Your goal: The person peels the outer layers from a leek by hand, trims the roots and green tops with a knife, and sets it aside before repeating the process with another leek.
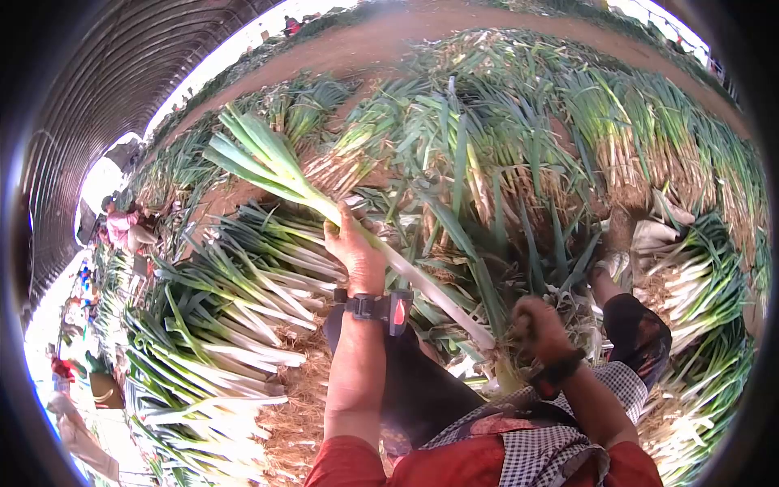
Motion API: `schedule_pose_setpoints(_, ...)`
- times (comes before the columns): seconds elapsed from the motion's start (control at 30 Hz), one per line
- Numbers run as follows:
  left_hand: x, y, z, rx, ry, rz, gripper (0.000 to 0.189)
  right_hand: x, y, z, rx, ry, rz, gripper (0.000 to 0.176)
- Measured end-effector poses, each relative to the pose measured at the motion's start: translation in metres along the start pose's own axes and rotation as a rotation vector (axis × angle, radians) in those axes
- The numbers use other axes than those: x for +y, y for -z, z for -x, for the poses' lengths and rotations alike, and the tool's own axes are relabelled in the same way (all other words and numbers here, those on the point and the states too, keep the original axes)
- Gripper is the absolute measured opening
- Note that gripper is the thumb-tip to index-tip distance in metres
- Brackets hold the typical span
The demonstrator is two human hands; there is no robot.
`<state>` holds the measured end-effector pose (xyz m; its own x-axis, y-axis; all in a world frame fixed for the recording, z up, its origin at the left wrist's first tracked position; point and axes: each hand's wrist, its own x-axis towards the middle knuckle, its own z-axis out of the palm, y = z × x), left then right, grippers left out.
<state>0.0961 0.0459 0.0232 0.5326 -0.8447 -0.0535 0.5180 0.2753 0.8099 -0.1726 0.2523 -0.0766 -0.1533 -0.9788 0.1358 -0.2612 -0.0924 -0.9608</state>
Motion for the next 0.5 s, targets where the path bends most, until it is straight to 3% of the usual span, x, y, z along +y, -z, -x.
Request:
schedule_pose_setpoints(0.03,0.004,0.004,0.001,0.015,-0.024,0.001,0.03,-0.018,0.013,-0.002,0.112,0.336,0.356,0.017)
schedule_pose_setpoints(0.13,0.011,0.008,0.002,0.014,-0.069,0.005,0.032,0.001,0.065,-0.015,-0.018,-0.468,-0.93,0.013)
schedule_pose_setpoints(0.23,0.012,0.011,0.001,0.029,-0.102,-0.077,0.032,-0.009,0.058,-0.025,-0.177,0.075,0.631,0.018)
schedule_pose_setpoints(0.27,0.01,0.012,0.003,0.006,-0.099,-0.045,0.029,-0.012,0.049,-0.026,-0.228,0.251,0.574,0.029)
schedule_pose_setpoints(0.37,0.002,0.011,0.011,-0.006,-0.142,0.049,0.019,-0.038,-0.014,-0.019,-0.314,0.235,0.071,0.039)
schedule_pose_setpoints(0.4,-0.003,0.018,0.013,-0.085,-0.162,0.075,0.02,-0.043,-0.032,-0.013,-0.348,0.27,0.213,0.039)
schedule_pose_setpoints(0.43,-0.008,0.023,0.009,-0.012,-0.158,0.037,0.021,-0.045,-0.047,-0.003,-0.39,0.307,0.346,0.039)
schedule_pose_setpoints(0.47,-0.011,0.031,0.003,0.014,-0.206,-0.023,0.022,-0.036,-0.054,0.007,-0.507,0.235,0.482,0.034)
schedule_pose_setpoints(0.5,-0.011,0.036,-0.002,0.09,-0.194,-0.032,0.023,-0.036,-0.057,0.02,-0.565,0.051,0.348,0.031)
